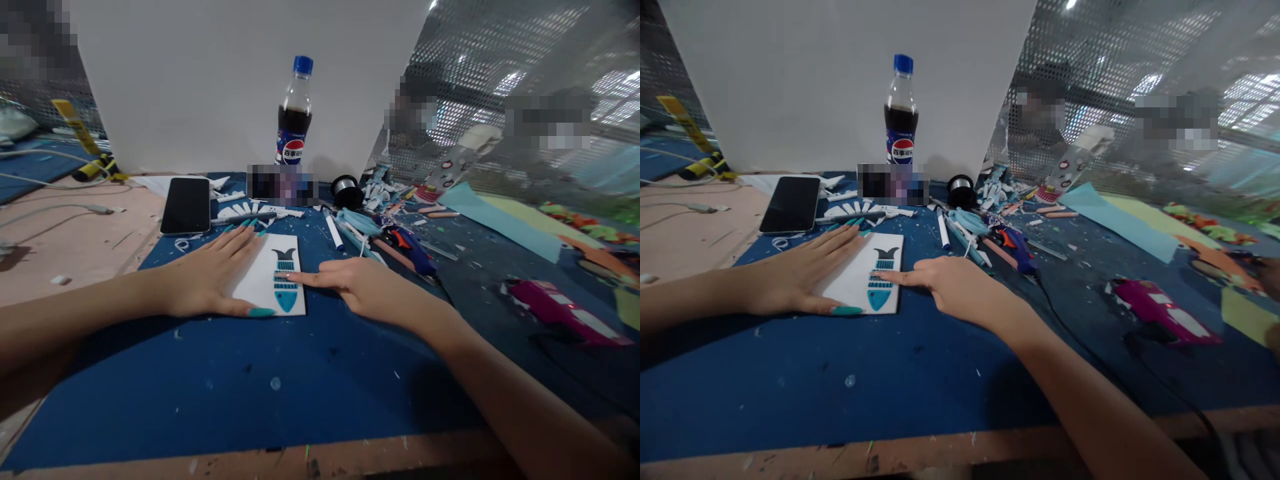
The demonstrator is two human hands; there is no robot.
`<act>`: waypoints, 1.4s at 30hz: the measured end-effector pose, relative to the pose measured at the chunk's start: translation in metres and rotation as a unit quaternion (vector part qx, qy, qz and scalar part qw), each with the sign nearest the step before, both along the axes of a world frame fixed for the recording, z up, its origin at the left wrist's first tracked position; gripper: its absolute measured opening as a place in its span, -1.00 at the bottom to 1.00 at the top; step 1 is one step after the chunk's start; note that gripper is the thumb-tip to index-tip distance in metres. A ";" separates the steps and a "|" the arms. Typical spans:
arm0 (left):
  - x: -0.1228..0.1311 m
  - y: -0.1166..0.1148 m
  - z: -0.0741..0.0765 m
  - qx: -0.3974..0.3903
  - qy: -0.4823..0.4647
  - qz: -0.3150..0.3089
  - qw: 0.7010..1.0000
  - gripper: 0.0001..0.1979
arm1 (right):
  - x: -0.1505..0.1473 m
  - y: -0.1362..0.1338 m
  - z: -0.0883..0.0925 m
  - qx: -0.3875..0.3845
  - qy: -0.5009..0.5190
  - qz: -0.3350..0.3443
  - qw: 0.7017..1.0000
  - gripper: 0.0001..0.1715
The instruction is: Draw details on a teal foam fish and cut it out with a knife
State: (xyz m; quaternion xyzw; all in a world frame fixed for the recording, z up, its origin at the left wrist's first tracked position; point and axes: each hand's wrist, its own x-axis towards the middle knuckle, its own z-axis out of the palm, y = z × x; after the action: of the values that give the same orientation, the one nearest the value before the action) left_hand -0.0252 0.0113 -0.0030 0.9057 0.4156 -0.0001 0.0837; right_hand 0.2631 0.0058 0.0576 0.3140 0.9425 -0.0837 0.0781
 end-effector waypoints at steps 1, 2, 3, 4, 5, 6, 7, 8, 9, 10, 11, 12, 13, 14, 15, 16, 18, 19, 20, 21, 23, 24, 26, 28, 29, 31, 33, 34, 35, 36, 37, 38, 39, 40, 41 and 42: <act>0.001 -0.001 0.003 -0.006 0.003 0.004 1.000 0.13 | 0.000 0.000 0.000 -0.001 0.001 -0.001 1.000 -0.05; 0.003 -0.002 0.005 -0.013 0.007 0.008 1.000 0.13 | 0.000 0.000 0.000 -0.002 0.002 -0.001 1.000 -0.05; 0.004 -0.002 0.007 -0.020 0.013 0.012 1.000 0.14 | 0.000 0.000 0.000 -0.002 0.006 -0.001 1.000 -0.05; 0.005 -0.002 0.008 -0.025 0.017 0.015 0.999 0.14 | 0.000 0.000 0.000 -0.002 0.009 0.001 1.000 -0.05; 0.005 -0.002 0.008 -0.028 0.019 0.017 0.999 0.14 | 0.001 0.000 0.000 -0.002 0.011 0.003 1.000 -0.05; 0.005 -0.002 0.009 -0.028 0.019 0.017 0.999 0.14 | 0.001 0.000 0.000 -0.001 0.014 0.005 1.000 -0.05; 0.005 -0.002 0.008 -0.027 0.019 0.015 0.999 0.14 | 0.001 0.000 0.000 -0.001 0.015 0.007 1.000 -0.05; 0.005 -0.002 0.008 -0.027 0.018 0.012 0.999 0.13 | 0.001 0.000 0.000 -0.002 0.016 0.007 1.000 -0.05; 0.005 -0.002 0.008 -0.026 0.017 0.010 0.999 0.13 | 0.001 0.000 0.000 -0.003 0.017 0.007 1.000 -0.05; 0.004 -0.002 0.007 -0.025 0.017 0.010 0.999 0.13 | 0.001 0.000 -0.001 -0.004 0.018 0.006 1.000 -0.05; 0.004 -0.002 0.007 -0.023 0.017 0.009 1.000 0.13 | 0.001 0.000 -0.001 -0.004 0.019 0.006 1.000 -0.05; 0.003 -0.002 0.006 -0.019 0.015 0.007 1.000 0.13 | 0.001 0.001 -0.001 -0.004 0.018 0.004 1.000 -0.05; 0.002 -0.002 0.006 -0.015 0.013 0.003 1.000 0.12 | 0.001 0.001 -0.001 -0.003 0.017 0.004 1.000 -0.05; 0.002 -0.001 0.005 -0.011 0.010 -0.002 1.000 0.11 | 0.001 0.001 -0.001 -0.003 0.016 0.005 1.000 -0.05; 0.001 -0.001 0.004 -0.006 0.007 -0.005 1.000 0.10 | 0.001 0.001 -0.001 -0.002 0.017 0.006 1.000 -0.05; 0.001 -0.001 0.003 -0.004 0.005 -0.007 1.000 0.10 | 0.001 0.001 -0.001 -0.003 0.019 0.007 1.000 -0.05; 0.000 0.000 0.000 -0.001 0.004 -0.006 1.000 0.11 | 0.001 0.001 -0.001 -0.004 0.023 0.008 1.000 -0.05; -0.001 0.001 -0.001 0.002 0.002 -0.006 1.000 0.11 | 0.001 0.001 -0.001 -0.004 0.024 0.009 1.000 -0.04; -0.001 0.002 -0.002 0.006 0.000 -0.008 1.000 0.12 | 0.001 0.001 -0.001 -0.004 0.023 0.008 1.000 -0.04; -0.001 0.002 -0.003 0.010 -0.003 -0.010 1.000 0.11 | 0.001 0.001 -0.001 -0.006 0.021 0.008 1.000 -0.04; -0.001 0.002 -0.003 0.015 -0.008 -0.008 1.000 0.11 | 0.002 0.003 -0.001 -0.013 0.016 0.006 1.000 -0.02; 0.000 0.002 -0.002 0.014 -0.007 -0.006 1.000 0.11 | 0.002 0.003 -0.001 -0.019 0.015 0.006 1.000 -0.02; 0.002 0.000 0.001 0.002 0.001 0.002 1.000 0.12 | 0.001 0.005 -0.001 -0.034 0.015 0.010 0.999 -0.02; 0.004 -0.001 0.005 -0.010 0.011 0.008 1.000 0.14 | 0.001 0.007 0.000 -0.047 0.014 0.014 0.999 -0.04; 0.005 -0.001 0.006 -0.015 0.015 0.011 1.000 0.15 | 0.000 0.008 0.001 -0.050 0.012 0.014 0.999 -0.04; 0.004 -0.001 0.007 -0.018 0.017 0.008 1.000 0.15 | -0.001 0.008 0.003 -0.054 0.007 0.011 0.998 -0.04; 0.003 0.000 0.006 -0.016 0.014 -0.003 1.000 0.13 | -0.002 0.008 0.005 -0.056 0.003 0.006 0.998 -0.03; 0.002 0.000 0.005 -0.015 0.011 -0.007 1.000 0.12 | -0.003 0.008 0.005 -0.058 0.001 0.003 0.998 -0.02; 0.001 0.001 0.004 -0.014 0.010 -0.011 1.000 0.11 | -0.003 0.008 0.006 -0.060 -0.001 0.001 0.998 -0.01; 0.000 0.001 0.004 -0.015 0.009 -0.011 1.000 0.11 | -0.004 0.007 0.007 -0.062 -0.003 0.000 0.998 0.00; 0.001 0.001 0.004 -0.016 0.009 -0.007 1.000 0.11 | -0.004 0.007 0.007 -0.063 -0.004 -0.001 0.998 0.02; 0.001 0.001 0.005 -0.018 0.012 -0.002 1.000 0.11 | -0.004 0.007 0.007 -0.064 -0.006 -0.003 0.998 0.03; 0.003 0.000 0.006 -0.022 0.016 0.004 1.000 0.12 | -0.004 0.007 0.007 -0.063 -0.008 -0.004 0.998 0.04; 0.004 0.000 0.007 -0.028 0.021 0.010 0.999 0.13 | -0.004 0.007 0.007 -0.062 -0.012 -0.005 0.998 0.05; 0.005 -0.001 0.009 -0.033 0.026 0.017 0.999 0.14 | -0.004 0.007 0.007 -0.061 -0.016 -0.006 0.998 0.06; 0.006 -0.001 0.010 -0.037 0.030 0.021 0.999 0.15 | -0.005 0.007 0.007 -0.061 -0.019 -0.008 0.998 0.07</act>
State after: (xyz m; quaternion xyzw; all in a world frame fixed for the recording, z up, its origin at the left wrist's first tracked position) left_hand -0.0188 0.0102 0.0069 0.8927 0.4363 -0.0408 0.1050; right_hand 0.2585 0.0129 0.0648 0.3177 0.9315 -0.1354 0.1139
